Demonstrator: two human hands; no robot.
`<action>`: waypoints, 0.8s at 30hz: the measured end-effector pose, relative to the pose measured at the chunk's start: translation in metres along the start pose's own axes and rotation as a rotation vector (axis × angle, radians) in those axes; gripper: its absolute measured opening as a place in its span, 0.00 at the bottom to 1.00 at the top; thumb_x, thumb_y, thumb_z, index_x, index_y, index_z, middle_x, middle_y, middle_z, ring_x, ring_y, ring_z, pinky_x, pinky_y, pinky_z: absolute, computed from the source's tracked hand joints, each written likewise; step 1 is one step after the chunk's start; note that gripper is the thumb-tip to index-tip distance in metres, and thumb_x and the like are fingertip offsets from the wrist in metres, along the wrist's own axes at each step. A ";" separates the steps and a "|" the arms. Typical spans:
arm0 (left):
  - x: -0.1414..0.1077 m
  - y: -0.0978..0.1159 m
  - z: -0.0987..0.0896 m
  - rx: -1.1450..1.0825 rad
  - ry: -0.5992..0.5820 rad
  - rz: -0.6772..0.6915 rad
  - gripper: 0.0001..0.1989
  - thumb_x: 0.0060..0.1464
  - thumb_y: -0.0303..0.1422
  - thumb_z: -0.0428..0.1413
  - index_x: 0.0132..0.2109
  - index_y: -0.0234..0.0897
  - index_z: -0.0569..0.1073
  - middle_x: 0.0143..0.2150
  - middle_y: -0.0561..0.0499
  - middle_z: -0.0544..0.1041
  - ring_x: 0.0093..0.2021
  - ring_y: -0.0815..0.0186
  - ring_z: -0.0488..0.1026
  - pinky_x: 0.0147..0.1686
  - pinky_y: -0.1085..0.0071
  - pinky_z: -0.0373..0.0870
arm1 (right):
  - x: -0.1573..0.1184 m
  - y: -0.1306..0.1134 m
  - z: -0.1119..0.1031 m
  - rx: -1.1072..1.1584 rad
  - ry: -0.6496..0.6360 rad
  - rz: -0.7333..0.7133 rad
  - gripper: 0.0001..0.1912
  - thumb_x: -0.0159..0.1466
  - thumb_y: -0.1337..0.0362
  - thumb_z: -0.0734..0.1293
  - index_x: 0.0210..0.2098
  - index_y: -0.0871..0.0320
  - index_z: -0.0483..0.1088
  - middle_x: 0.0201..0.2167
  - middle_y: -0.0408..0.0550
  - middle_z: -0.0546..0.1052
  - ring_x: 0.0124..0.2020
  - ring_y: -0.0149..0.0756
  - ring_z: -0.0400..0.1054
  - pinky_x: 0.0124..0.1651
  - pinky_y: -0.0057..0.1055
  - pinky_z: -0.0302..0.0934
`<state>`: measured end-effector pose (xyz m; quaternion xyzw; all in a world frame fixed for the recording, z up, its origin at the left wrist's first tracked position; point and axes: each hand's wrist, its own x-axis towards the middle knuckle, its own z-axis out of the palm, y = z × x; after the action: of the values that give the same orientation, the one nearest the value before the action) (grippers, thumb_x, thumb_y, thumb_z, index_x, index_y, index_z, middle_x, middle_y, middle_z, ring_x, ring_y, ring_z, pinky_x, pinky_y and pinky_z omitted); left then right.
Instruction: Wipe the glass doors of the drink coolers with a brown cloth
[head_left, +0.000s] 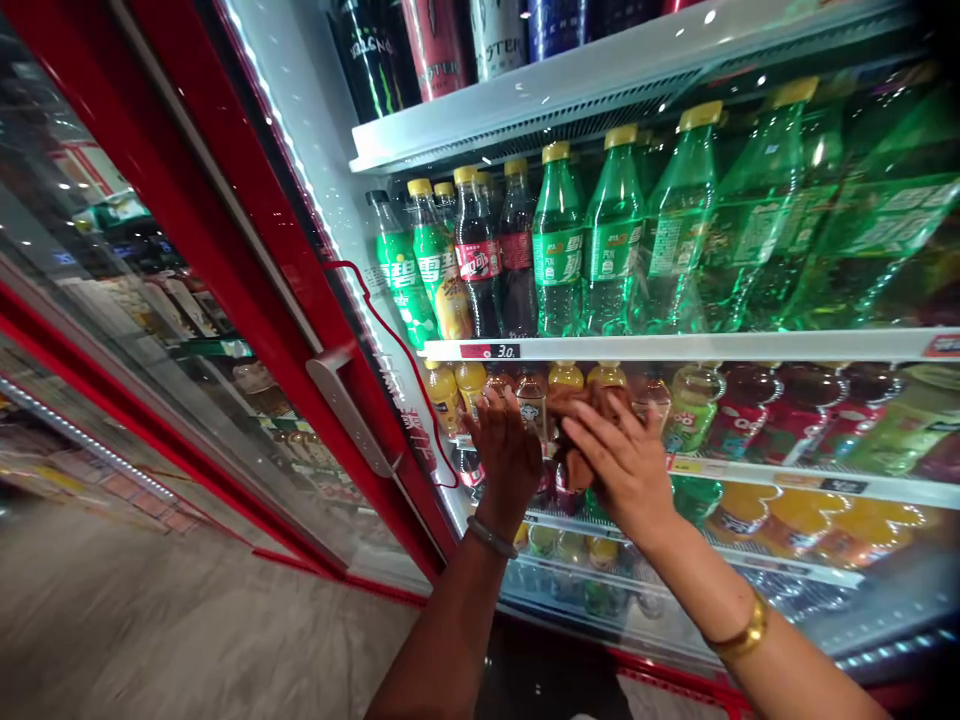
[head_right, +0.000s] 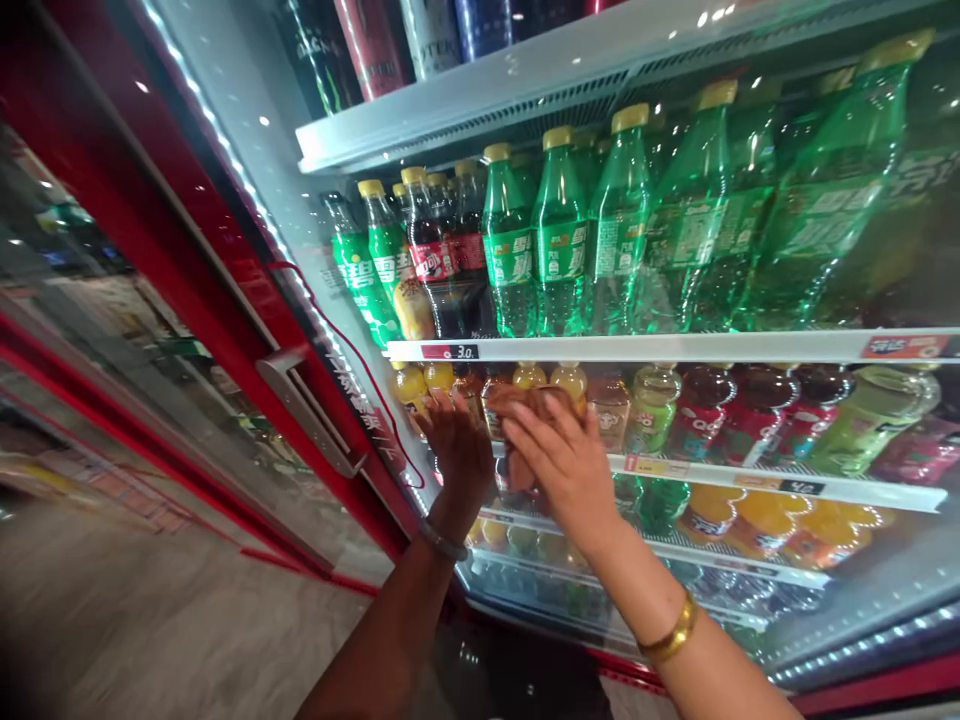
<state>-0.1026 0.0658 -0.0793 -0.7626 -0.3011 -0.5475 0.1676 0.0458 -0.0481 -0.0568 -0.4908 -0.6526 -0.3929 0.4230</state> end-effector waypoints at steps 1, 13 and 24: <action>0.000 0.005 0.001 0.005 -0.028 0.018 0.38 0.72 0.30 0.46 0.81 0.35 0.38 0.83 0.40 0.39 0.83 0.53 0.29 0.79 0.40 0.26 | -0.006 0.000 -0.003 -0.019 0.019 0.057 0.37 0.72 0.74 0.65 0.76 0.44 0.56 0.70 0.42 0.69 0.79 0.36 0.47 0.84 0.51 0.32; 0.006 0.046 0.003 -0.088 -0.030 0.142 0.40 0.69 0.26 0.51 0.80 0.37 0.42 0.82 0.41 0.44 0.83 0.58 0.30 0.79 0.43 0.26 | -0.022 0.021 -0.034 -0.108 -0.008 0.070 0.38 0.72 0.73 0.66 0.75 0.41 0.56 0.71 0.43 0.69 0.79 0.37 0.49 0.83 0.55 0.37; -0.005 0.082 0.010 -0.145 -0.065 -0.023 0.42 0.69 0.22 0.49 0.80 0.42 0.38 0.82 0.43 0.27 0.81 0.51 0.23 0.76 0.33 0.25 | -0.018 0.039 -0.048 -0.059 0.017 0.018 0.35 0.72 0.76 0.64 0.73 0.43 0.60 0.67 0.39 0.73 0.78 0.36 0.51 0.83 0.53 0.35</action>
<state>-0.0436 0.0082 -0.0812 -0.7864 -0.2746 -0.5450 0.0958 0.0950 -0.0898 -0.0543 -0.5057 -0.6326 -0.4123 0.4172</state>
